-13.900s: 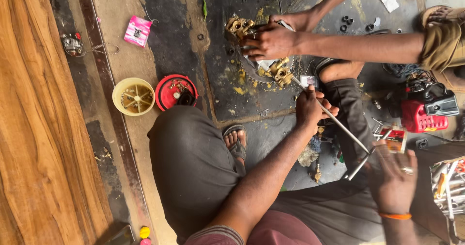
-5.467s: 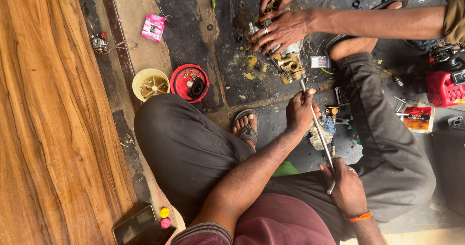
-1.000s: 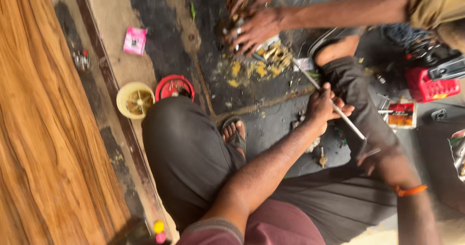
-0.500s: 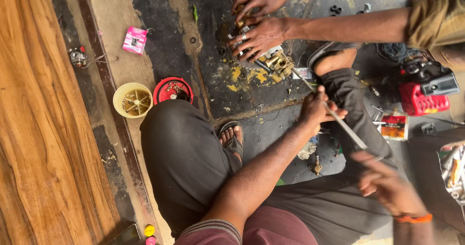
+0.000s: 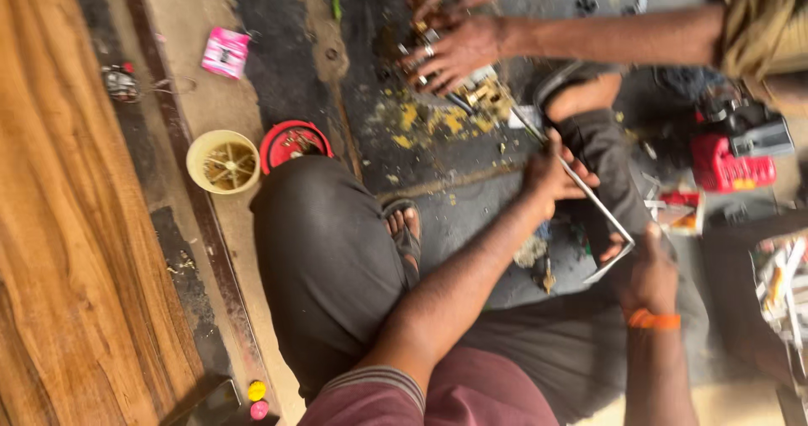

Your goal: The person sits on the floor and uses a T-handle wrench to tighten bolts on a mechanical assembly. They then wipe the part with a cloth and continue adjusting components by hand.

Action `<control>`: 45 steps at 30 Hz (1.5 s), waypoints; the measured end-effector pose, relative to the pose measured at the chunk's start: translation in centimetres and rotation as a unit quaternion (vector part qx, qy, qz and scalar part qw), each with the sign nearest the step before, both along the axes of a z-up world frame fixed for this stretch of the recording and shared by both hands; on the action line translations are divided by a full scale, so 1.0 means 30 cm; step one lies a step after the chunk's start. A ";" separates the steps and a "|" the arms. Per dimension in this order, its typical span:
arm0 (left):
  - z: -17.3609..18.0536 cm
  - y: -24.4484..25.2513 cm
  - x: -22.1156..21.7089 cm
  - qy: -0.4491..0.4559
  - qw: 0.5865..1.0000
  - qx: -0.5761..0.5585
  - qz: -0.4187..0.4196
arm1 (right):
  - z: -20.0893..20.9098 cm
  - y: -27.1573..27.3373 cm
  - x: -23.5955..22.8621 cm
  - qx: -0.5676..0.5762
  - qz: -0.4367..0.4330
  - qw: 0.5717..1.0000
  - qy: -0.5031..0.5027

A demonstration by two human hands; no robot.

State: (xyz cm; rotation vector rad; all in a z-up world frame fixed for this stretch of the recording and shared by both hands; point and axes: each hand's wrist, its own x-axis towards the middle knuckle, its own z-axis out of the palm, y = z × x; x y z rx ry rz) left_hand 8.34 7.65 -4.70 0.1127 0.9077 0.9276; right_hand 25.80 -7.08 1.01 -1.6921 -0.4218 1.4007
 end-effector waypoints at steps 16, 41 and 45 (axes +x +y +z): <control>0.025 0.067 -0.101 0.013 0.999 0.025 -0.020 | 0.044 -0.085 0.062 -0.012 0.174 0.945 -0.278; -0.042 0.103 -0.080 -0.006 0.999 0.024 0.020 | -0.002 -0.094 0.098 0.095 0.269 0.882 -0.375; -0.014 0.089 -0.105 0.019 1.000 0.000 -0.018 | -0.025 -0.116 0.089 -0.027 0.084 0.993 -0.082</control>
